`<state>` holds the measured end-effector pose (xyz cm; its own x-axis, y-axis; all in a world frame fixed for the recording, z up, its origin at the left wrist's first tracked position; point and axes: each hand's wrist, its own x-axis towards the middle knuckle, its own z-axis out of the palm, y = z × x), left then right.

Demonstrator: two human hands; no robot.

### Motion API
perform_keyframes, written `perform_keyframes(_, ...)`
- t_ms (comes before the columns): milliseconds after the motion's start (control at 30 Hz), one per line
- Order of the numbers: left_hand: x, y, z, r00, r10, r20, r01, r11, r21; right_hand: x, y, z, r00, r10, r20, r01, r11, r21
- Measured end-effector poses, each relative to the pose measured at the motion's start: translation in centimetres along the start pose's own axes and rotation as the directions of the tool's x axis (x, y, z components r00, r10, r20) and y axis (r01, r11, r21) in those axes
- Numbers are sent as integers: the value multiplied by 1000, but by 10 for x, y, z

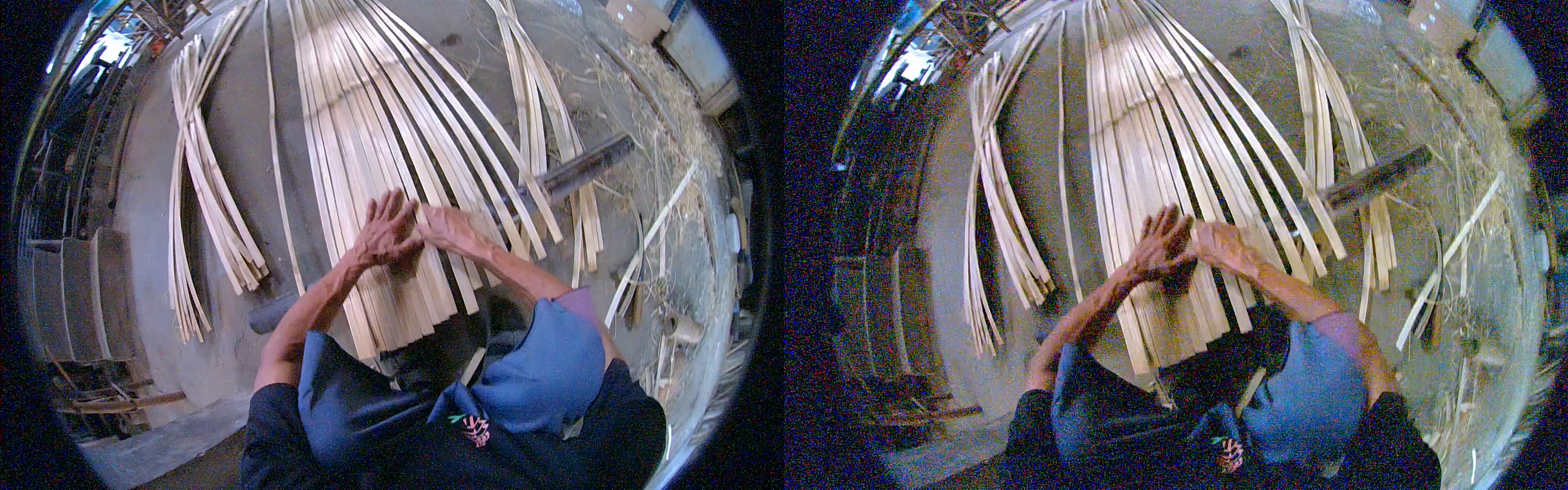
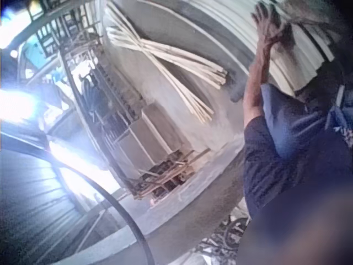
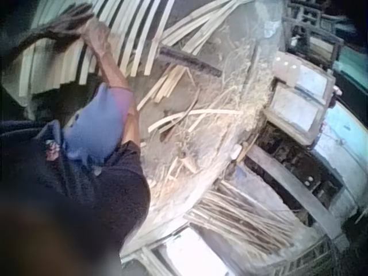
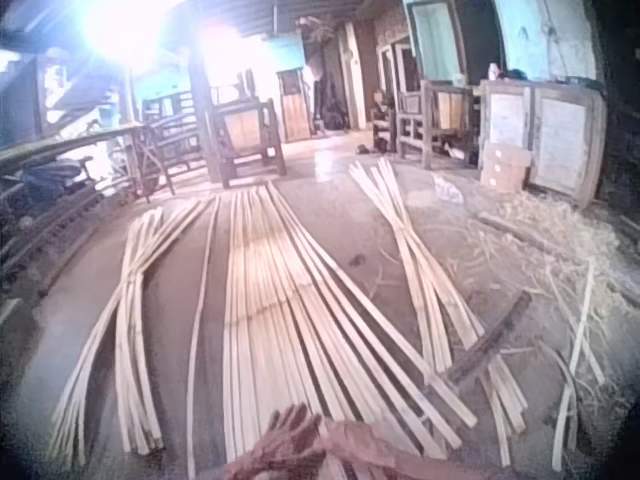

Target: The person sits on the floor and repeatedly picks up thin wooden strips, aligns them, and places them into a growing stack. The hands move strips from a loose pile to a more organized arrangement.

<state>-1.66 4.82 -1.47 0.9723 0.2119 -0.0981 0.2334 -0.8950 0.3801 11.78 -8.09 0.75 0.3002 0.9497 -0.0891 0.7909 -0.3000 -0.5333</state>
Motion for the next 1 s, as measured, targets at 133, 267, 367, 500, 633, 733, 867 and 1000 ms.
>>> perform_keyframes(133, 2, 1, -1, 1000, -14, 9, 14, 1000, 3, -7, 10, -8, 931, -97, -352, 131, 989, 74)
perform_keyframes(267, 3, 2, 0, 1000, -12, 2, 12, 1000, -2, -28, 18, -13, 959, -192, -207, 182, 981, -67)
perform_keyframes(367, 1, -1, -3, 1000, -7, -26, 6, 999, -47, -34, 12, -7, 973, -167, -161, 149, 982, -117)
perform_keyframes(500, -1, -5, -4, 998, 19, -64, -27, 993, -115, -35, 7, -2, 972, -147, -186, 121, 982, -144)
perform_keyframes(633, -1, -9, -2, 999, 34, -41, -37, 996, -75, -35, 6, -3, 976, -112, -188, 91, 989, -119)
perform_keyframes(733, -1, -11, 0, 996, 27, -83, -38, 990, -133, -36, 0, 1, 980, -85, -181, 61, 989, -136)
perform_keyframes(867, -2, -13, 1, 994, 45, -98, -54, 994, -98, -34, -9, 3, 977, -40, -211, 24, 997, -77)
perform_keyframes(1000, -2, -12, 0, 997, 30, -74, -36, 996, -76, -36, -13, -1, 977, 105, -187, -61, 972, 229)
